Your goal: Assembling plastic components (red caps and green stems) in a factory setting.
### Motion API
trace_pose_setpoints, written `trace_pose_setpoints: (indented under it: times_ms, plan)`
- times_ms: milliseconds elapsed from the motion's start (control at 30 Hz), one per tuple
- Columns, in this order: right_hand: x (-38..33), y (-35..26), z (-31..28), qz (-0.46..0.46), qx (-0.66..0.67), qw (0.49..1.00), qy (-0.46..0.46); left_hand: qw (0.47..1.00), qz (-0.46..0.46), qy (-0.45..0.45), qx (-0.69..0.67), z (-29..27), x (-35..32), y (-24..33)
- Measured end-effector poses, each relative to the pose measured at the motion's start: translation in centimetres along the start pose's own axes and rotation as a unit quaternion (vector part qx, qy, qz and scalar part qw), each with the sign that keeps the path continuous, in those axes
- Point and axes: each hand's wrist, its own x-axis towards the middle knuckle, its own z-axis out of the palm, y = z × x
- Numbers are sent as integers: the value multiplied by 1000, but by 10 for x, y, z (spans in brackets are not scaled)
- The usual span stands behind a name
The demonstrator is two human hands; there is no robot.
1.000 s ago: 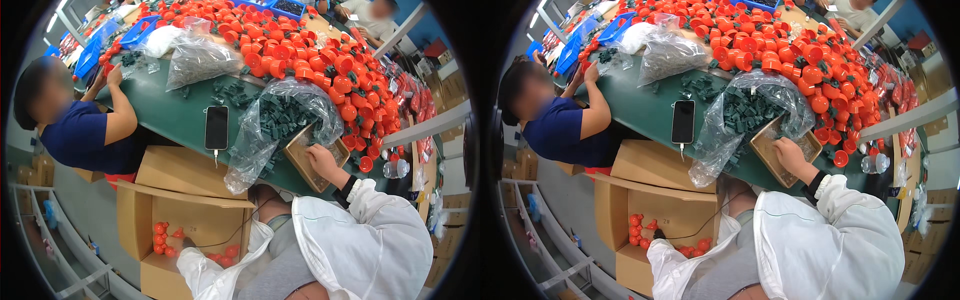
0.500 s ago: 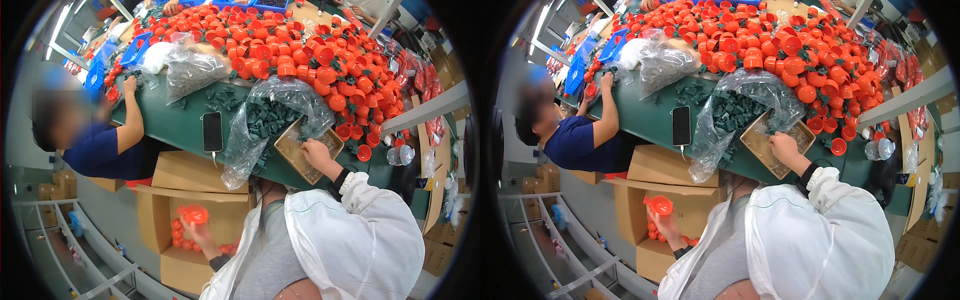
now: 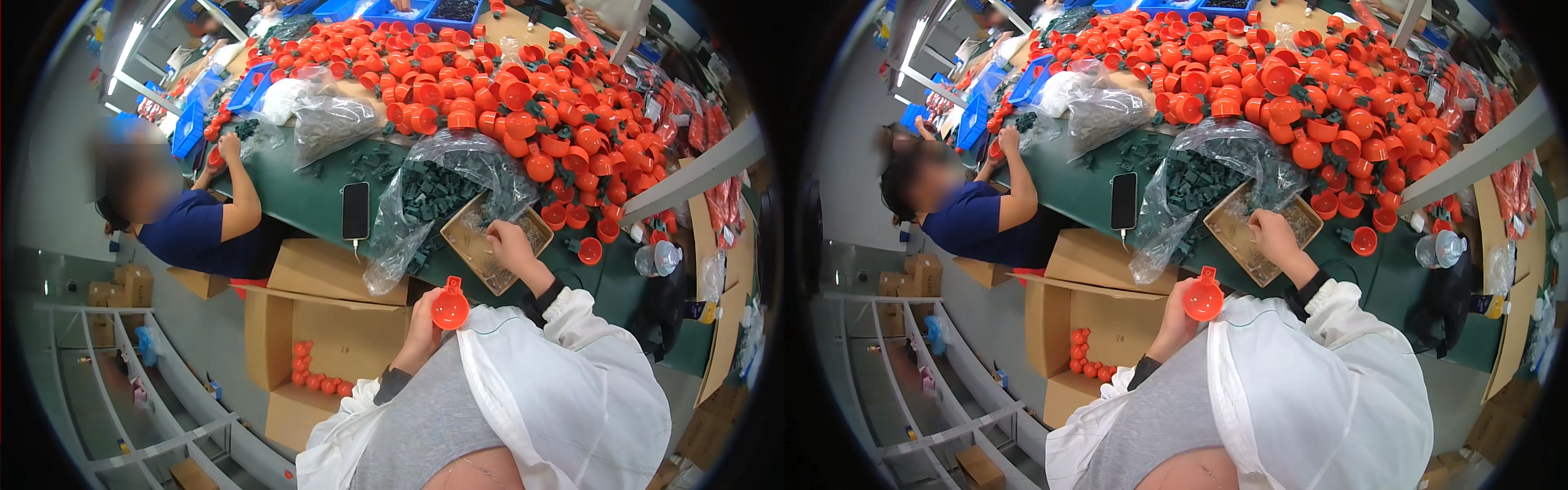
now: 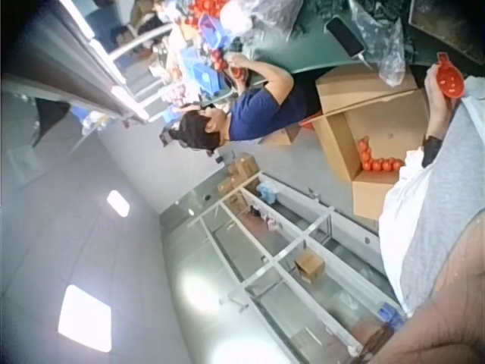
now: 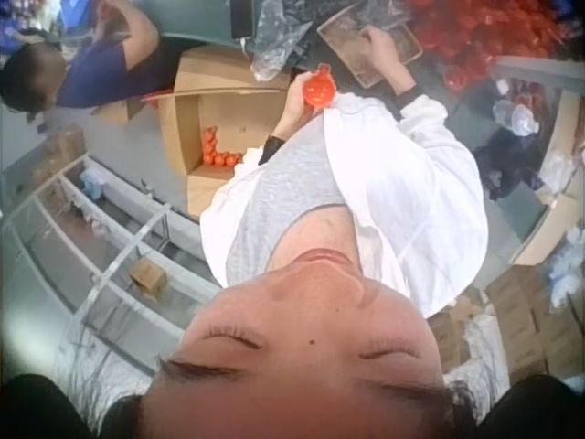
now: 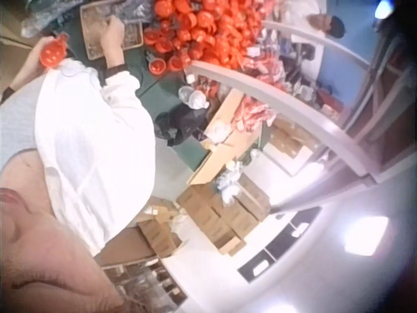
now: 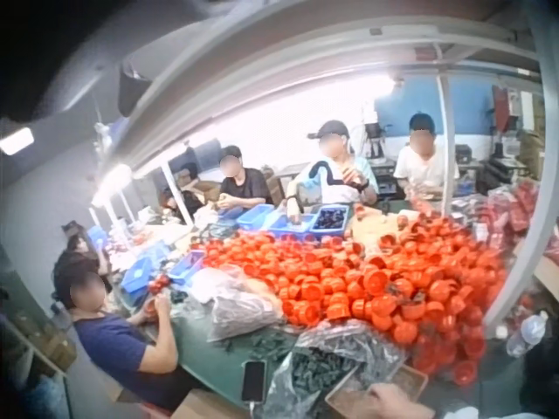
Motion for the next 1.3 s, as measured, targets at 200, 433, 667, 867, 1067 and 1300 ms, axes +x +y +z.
trace_pose_setpoints:
  times_ms: [200,433,667,867,1067,1300]
  plan:
    - [-10,-16,-25,-9,169,985,41,992,82,67,64,18,-5,4]
    - [-12,11,2,-73,-103,990,70,995,59,76,32,4,5,-14]
    - [12,-8,48,-177,-57,983,0,986,93,136,6,-6,-6,-4]
    - [17,1,60,-94,-86,992,-5,979,102,174,27,-12,-11,-14]
    - [11,-14,30,-63,81,994,-28,970,132,204,-9,-1,-22,2]
    - [8,-56,4,83,451,836,-302,979,91,180,-17,-4,-3,11]
